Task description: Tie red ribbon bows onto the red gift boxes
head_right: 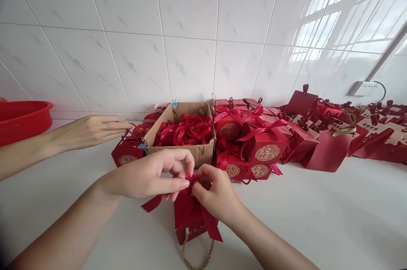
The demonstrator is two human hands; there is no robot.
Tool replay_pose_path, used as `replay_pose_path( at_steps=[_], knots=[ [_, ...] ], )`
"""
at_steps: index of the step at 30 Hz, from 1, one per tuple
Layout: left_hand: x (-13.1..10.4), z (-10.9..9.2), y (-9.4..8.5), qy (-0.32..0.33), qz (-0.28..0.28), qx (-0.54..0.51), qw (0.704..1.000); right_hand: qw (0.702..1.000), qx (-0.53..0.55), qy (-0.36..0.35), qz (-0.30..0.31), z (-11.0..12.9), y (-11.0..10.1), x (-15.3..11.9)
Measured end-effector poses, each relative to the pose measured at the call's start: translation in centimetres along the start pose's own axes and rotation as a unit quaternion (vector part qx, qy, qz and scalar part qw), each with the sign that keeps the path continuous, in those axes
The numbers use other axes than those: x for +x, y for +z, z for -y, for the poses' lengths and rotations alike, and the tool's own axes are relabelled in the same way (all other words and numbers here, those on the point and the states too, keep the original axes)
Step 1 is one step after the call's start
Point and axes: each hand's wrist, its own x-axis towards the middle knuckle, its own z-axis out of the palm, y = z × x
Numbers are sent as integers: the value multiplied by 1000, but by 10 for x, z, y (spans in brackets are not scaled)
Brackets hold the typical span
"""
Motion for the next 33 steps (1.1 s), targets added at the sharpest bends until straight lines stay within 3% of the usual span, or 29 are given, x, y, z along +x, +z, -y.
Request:
replay_pose_path(
  at_steps=[5,12,18,22,25,29,33],
  knots=[
    [8,5,4,86,16,-170,982,998,-3,-67,-5,-9,9,-3],
    [12,9,4,134,-42,-185,973,994,31,-102,24,-14,7,-9],
    [26,23,9,75,-24,-127,989,994,-3,-110,-5,-21,8,-14],
    [30,28,8,44,-57,-26,997,993,-21,-115,-5,-22,10,-13],
    [23,26,3,37,-97,71,992,993,-16,-113,2,-21,9,-12],
    [8,22,-1,-26,-121,158,980,994,-6,-111,7,-19,7,-13],
    [0,29,7,-9,-117,143,983,994,-3,-108,9,-16,7,-14]
  ],
)
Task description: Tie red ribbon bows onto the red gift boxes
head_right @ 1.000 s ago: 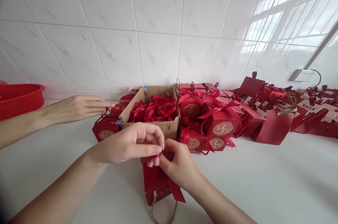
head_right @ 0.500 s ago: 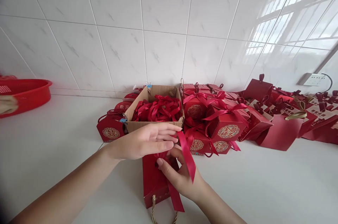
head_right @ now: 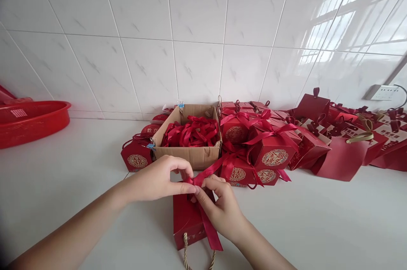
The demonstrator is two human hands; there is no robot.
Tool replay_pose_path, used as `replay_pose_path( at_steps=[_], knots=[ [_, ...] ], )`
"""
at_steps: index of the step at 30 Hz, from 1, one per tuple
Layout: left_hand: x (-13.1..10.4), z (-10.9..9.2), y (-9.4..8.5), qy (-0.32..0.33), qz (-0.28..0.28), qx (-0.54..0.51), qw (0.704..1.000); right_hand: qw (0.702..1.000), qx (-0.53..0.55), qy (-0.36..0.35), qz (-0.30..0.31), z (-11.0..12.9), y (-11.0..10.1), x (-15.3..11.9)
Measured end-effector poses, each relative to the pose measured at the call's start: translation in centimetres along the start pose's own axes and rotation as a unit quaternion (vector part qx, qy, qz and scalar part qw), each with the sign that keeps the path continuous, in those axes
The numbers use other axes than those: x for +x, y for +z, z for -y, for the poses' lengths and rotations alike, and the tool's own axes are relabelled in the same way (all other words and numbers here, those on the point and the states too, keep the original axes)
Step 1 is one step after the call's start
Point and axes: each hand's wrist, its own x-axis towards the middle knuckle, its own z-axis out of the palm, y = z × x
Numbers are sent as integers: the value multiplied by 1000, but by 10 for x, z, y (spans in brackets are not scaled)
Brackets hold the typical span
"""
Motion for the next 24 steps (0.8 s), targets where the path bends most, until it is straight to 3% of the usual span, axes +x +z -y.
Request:
replay_pose_path(
  at_steps=[5,10,15,19,24],
  knots=[
    [-8,10,24,51,-104,-87,989,993,107,34,-19,-2,5,-2],
    [-13,16,41,48,-111,-128,984,986,158,30,-46,-6,8,-3],
    [-11,21,51,45,-139,-171,974,997,62,-5,-51,-4,5,-4],
    [-9,22,54,53,-173,-146,973,994,-61,-32,-84,0,1,-6],
    [-8,21,54,48,-173,-128,975,986,-145,-66,-59,-2,-6,-5]
  ],
)
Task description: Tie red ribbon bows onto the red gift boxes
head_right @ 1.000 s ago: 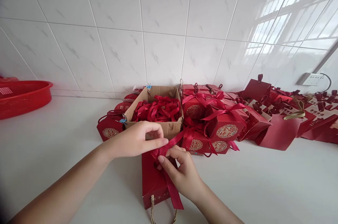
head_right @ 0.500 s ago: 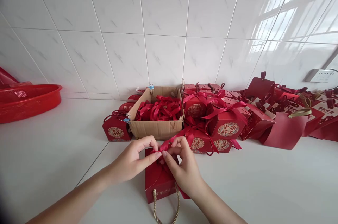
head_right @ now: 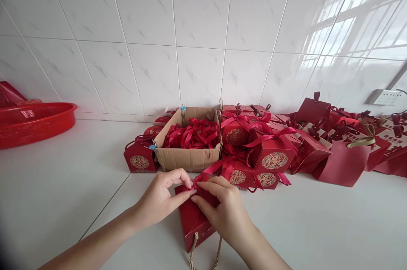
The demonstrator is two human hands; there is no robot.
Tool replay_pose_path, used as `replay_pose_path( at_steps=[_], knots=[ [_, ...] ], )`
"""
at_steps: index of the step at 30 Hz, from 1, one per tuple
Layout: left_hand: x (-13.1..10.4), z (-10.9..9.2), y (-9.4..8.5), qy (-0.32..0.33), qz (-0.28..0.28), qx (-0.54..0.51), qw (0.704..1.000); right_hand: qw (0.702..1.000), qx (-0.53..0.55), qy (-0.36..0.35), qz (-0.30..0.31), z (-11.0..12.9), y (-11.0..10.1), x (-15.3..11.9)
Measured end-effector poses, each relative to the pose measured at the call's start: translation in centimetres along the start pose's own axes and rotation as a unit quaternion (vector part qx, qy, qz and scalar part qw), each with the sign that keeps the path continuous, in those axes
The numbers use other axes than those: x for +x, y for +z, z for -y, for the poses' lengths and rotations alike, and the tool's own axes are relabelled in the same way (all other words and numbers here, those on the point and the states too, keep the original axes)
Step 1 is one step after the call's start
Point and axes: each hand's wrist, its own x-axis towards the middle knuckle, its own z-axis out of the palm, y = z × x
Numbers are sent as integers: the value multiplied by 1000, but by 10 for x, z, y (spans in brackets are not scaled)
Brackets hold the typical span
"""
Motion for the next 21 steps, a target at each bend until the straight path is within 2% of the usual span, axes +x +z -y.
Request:
replay_pose_path(
  at_steps=[7,12,17,19,21],
  knots=[
    [3,-3,-6,3,67,0,998,997,-44,-56,-23,-8,3,-1],
    [3,0,-4,42,9,124,991,992,-104,-74,-21,-5,3,-1],
    [5,11,5,160,-57,219,961,998,-52,0,28,0,1,1],
    [5,15,8,177,-60,208,960,998,17,42,36,-2,2,2],
    [4,19,10,167,-62,176,968,991,96,89,34,-4,4,4]
  ],
)
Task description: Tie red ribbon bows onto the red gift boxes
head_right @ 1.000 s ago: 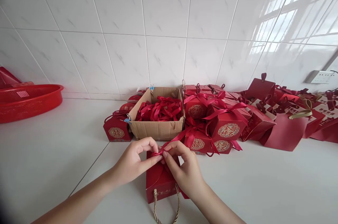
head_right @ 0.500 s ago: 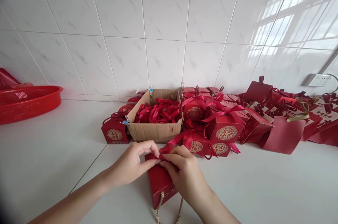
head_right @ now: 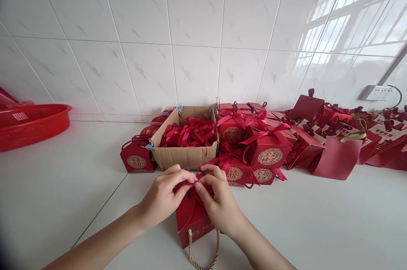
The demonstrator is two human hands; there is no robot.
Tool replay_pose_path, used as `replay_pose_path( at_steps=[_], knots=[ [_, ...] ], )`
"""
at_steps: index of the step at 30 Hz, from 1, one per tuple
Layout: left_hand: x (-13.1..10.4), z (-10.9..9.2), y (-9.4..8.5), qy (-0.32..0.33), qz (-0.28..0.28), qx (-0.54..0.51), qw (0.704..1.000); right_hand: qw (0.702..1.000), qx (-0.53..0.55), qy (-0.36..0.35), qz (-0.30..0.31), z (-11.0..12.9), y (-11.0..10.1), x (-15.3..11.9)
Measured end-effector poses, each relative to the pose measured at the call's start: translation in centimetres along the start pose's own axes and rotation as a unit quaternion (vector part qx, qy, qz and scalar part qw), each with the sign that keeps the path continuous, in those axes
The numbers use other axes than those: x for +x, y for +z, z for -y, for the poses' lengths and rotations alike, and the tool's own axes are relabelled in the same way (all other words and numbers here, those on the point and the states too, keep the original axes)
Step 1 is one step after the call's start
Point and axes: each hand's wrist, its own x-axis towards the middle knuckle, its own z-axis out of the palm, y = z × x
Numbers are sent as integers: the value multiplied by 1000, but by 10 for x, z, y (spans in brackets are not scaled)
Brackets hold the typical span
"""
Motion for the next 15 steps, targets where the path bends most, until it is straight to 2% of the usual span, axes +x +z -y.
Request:
replay_pose_path(
  at_steps=[3,6,11,15],
  knots=[
    [-3,0,2,-44,-11,-39,998,994,93,58,-3,-3,3,3],
    [-4,-1,4,-61,-20,-52,997,986,138,89,16,-3,3,4],
    [-3,-2,7,-75,-23,-86,993,980,168,90,51,-1,3,5],
    [-3,-5,3,-119,-31,-126,984,975,199,92,45,-2,6,4]
  ],
)
